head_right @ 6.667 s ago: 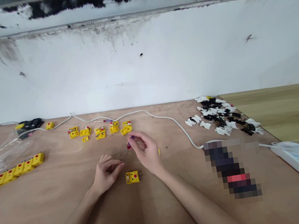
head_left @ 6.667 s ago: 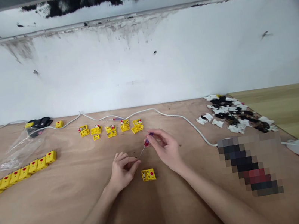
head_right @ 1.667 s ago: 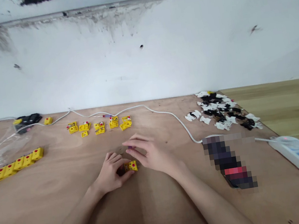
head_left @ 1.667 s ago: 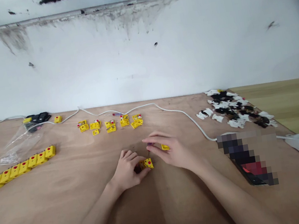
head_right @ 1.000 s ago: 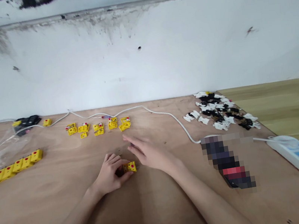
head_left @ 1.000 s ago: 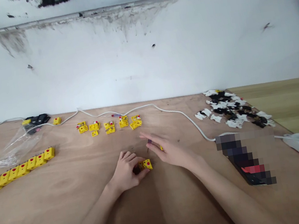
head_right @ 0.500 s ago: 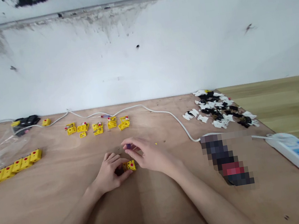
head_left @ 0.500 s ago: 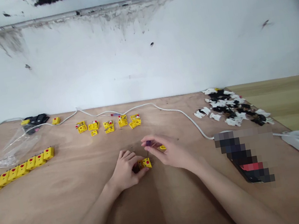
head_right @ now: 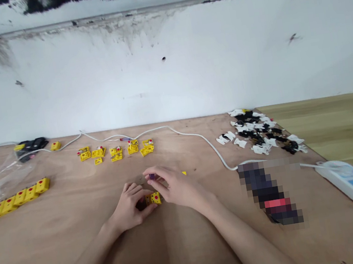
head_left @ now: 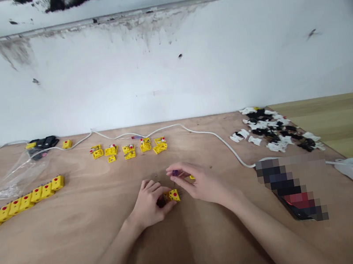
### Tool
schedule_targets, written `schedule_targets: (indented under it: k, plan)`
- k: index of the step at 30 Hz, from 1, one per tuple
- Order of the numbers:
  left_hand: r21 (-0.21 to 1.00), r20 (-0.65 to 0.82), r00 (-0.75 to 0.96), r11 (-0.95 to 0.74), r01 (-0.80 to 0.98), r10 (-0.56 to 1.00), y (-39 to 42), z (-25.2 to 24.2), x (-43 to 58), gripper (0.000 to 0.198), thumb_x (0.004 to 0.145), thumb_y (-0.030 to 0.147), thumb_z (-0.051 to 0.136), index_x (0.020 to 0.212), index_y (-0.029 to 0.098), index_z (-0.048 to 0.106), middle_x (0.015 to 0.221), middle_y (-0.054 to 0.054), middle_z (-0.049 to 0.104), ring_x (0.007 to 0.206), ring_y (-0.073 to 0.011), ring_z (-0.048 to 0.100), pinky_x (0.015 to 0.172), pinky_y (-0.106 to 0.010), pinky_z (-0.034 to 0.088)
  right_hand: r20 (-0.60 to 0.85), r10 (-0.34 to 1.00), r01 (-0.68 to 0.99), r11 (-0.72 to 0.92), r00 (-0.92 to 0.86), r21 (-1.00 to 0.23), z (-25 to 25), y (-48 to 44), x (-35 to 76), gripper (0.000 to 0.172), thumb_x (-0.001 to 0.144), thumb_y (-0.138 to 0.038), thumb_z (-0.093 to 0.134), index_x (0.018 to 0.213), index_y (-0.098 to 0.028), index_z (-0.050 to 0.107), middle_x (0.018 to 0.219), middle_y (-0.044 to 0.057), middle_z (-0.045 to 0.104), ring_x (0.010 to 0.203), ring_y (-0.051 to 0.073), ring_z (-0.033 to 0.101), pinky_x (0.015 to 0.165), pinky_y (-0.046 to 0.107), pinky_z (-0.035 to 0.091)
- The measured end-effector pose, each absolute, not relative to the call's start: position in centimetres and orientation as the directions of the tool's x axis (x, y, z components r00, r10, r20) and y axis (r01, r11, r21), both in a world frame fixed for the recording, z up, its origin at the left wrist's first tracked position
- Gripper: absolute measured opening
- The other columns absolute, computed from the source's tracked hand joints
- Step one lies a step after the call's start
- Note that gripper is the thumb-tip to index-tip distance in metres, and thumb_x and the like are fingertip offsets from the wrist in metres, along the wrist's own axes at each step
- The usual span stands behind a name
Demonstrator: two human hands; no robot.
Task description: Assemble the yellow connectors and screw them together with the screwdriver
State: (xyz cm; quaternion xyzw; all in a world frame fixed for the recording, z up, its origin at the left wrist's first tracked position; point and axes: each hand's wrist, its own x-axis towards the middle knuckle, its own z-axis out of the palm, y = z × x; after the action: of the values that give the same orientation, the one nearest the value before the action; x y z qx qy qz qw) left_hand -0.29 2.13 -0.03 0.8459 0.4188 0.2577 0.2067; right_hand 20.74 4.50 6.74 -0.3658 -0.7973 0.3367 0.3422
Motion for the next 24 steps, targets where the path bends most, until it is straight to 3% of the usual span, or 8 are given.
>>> schedule_targets:
  k: [15, 20, 24]
  plan:
    - [0.554, 0.265, 0.527, -0.575, 0.603, 0.808, 2.16, -0.10, -0.33, 0.022, 0.086, 0.039, 0.070, 0.103, 0.025, 0.068, 0.088, -0.002, 0.069, 0.087, -0.0210, 0.058, 0.087, -0.040, 0.037, 0.354, 0.793, 0.391, 0.568, -0.496, -0.724, 5.99, 4.56, 20.31, 0.020, 0.094, -0.026, 0.062, 0.114, -0.027, 0.063, 0.108, 0.003, 0.073, 0.090, 0.017, 0.072, 0.083, 0.031, 0.060]
    - [0.558, 0.265, 0.530, -0.577, 0.597, 0.805, 2.15, -0.10, -0.31, 0.022, 0.086, 0.039, 0.069, 0.104, 0.025, 0.068, 0.092, -0.003, 0.070, 0.089, -0.0218, 0.059, 0.088, -0.041, 0.037, 0.420, 0.729, 0.338, 0.645, -0.540, -0.685, 6.57, 4.34, 20.30, 0.026, 0.099, -0.021, 0.053, 0.124, -0.026, 0.062, 0.120, 0.004, 0.070, 0.108, 0.017, 0.068, 0.095, 0.031, 0.056]
    - [0.553, 0.262, 0.524, -0.571, 0.607, 0.810, 2.20, -0.16, -0.32, 0.023, 0.086, 0.039, 0.069, 0.104, 0.025, 0.067, 0.087, -0.003, 0.069, 0.087, -0.0218, 0.058, 0.088, -0.041, 0.037, 0.445, 0.742, 0.367, 0.648, -0.501, -0.668, 6.91, 4.36, 20.61, 0.021, 0.099, -0.025, 0.057, 0.117, -0.027, 0.068, 0.106, 0.002, 0.073, 0.092, 0.015, 0.071, 0.084, 0.027, 0.058]
